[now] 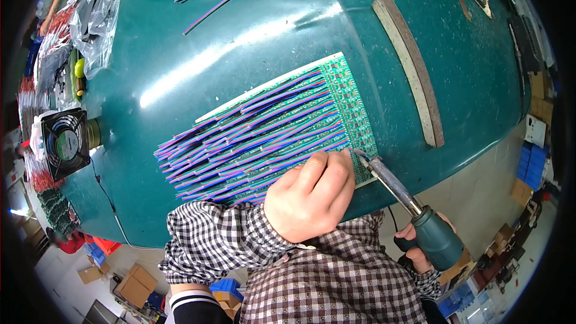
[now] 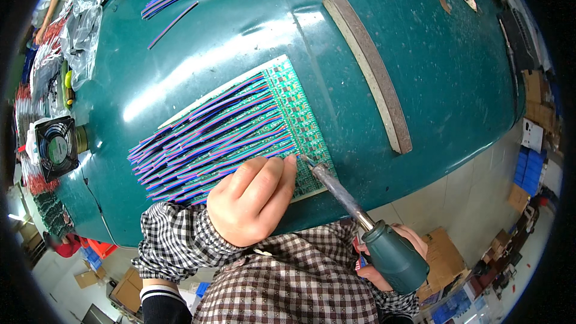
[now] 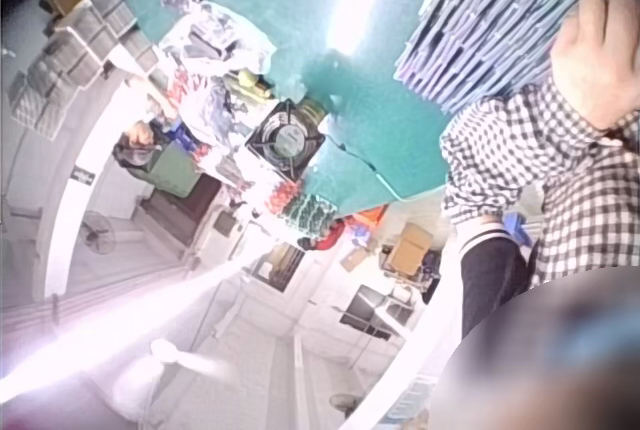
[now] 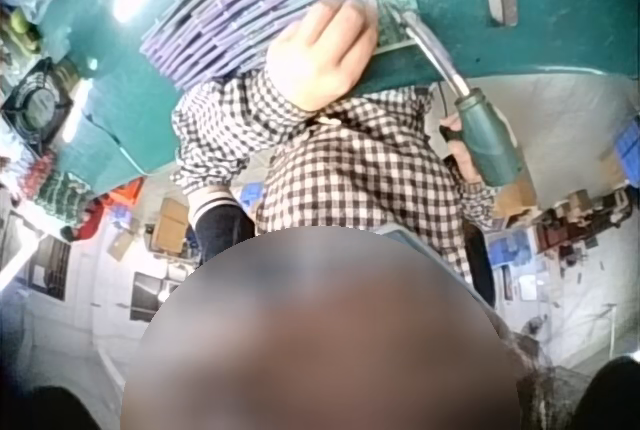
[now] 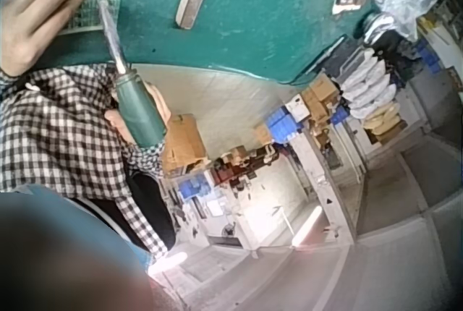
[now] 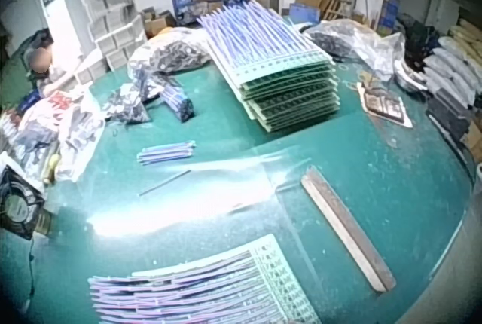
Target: The person solders multiple color-coded wires onto a series of PCB strips using a soldering iron and solder wire.
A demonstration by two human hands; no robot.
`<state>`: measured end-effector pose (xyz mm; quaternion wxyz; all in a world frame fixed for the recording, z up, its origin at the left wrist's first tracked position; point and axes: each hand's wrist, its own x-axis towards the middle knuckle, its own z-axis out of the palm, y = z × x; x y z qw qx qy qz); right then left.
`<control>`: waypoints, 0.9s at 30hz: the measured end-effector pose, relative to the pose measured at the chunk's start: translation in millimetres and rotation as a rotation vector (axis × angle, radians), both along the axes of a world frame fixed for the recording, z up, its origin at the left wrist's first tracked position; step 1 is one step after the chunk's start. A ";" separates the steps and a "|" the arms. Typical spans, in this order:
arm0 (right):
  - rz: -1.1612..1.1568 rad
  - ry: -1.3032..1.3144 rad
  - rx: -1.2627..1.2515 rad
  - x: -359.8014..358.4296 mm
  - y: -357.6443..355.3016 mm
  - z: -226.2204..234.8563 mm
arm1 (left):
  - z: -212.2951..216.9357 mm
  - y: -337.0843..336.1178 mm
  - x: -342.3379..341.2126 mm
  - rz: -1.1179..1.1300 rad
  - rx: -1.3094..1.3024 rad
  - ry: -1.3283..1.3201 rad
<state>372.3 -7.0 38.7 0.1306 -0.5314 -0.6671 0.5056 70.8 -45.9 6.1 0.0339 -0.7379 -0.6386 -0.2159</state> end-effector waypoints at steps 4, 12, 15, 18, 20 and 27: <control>-0.025 0.004 0.005 -3.6 -4.9 -0.9 | -2.6 -1.4 -0.5 0.005 0.016 -0.006; 0.020 -0.047 0.005 2.2 -2.1 3.8 | 0.4 -0.9 1.4 0.015 -0.005 -0.011; 0.001 0.011 0.007 7.2 -6.2 -3.2 | -3.3 -1.5 0.8 -0.002 0.005 0.006; -0.223 0.485 -0.315 6.9 -6.6 -8.7 | -0.6 -2.1 0.3 0.008 0.009 -0.009; -0.291 0.603 -0.352 7.1 -4.8 -11.4 | -0.5 -1.2 0.9 0.004 0.004 -0.005; -0.280 0.736 -0.176 -1.8 21.3 -26.7 | 1.0 1.5 -1.7 -0.018 -0.004 0.021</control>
